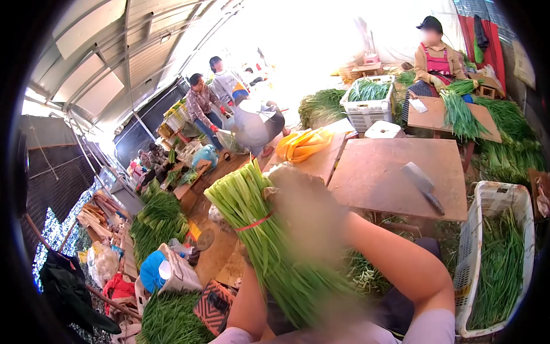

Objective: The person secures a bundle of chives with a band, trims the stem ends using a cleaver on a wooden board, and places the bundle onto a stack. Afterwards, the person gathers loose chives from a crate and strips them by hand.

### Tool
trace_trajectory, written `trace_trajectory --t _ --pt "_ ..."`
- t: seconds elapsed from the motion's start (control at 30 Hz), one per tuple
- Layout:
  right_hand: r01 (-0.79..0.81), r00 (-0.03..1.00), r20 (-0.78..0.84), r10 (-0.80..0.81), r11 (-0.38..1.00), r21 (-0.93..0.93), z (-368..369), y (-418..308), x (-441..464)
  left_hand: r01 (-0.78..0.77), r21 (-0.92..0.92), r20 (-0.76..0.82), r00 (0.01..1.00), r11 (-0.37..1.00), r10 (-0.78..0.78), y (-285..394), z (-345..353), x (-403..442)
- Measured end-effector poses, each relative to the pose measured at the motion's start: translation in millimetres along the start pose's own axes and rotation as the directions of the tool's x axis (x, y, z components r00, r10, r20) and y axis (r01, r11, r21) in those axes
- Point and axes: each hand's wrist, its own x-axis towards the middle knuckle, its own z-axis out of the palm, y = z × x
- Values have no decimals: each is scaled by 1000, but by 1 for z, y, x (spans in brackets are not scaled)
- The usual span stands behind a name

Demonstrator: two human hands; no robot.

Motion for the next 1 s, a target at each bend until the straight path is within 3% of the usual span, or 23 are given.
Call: trace_trajectory --t 0.03,0.17,0.23,0.27,0.33,0.4,0.57,0.67,0.7,0.77,0.87,0.97,1.0 --pt "-10 1000 13 11 996 -90 -1 1 2 -4 -5 1 1000 1000 4 0 0 0" --pt "89 993 -73 -90 996 -23 -7 -1 8 -17 -27 4 1000 999 17 1 2 2" --pt "41 985 -169 -44 999 -23 -10 -8 9 4 -18 5 1000 1000 -3 2 -2 3" --pt "41 985 -166 -44 999 -23 -10 -7 8 13 -14 6 1000 1000 -13 2 -3 4" --pt "-95 988 -111 107 990 108 -10 -4 7 20 -10 7 1000 1000 -20 2 -3 5" --pt "-92 990 -93 109 982 168 -9 0 7 -52 35 60 997 998 50 0 -1 6" --pt "-103 995 35 97 952 290 -16 7 10 32 -69 -8 999 997 -33 -8 -20 -1" --pt "152 988 11 -155 979 132 -11 19 10 51 -45 46 998 998 -49 -5 -28 2" --pt "-6 1000 26 -1 963 268 -13 12 9 60 -19 62 996 998 -59 -4 -27 1" --pt "-161 987 62 148 903 398 -19 6 10 70 23 84 994 997 -72 -3 -26 0" --pt "117 983 -147 -110 992 43 -39 6 16 74 28 76 994 997 -75 -1 -23 -3" --pt "78 977 -204 -55 991 107 -70 5 11 75 24 63 995 997 -77 -1 -23 -4" --pt "-1 999 44 0 999 38 -80 9 5 74 27 59 995 997 -75 0 -23 -4"
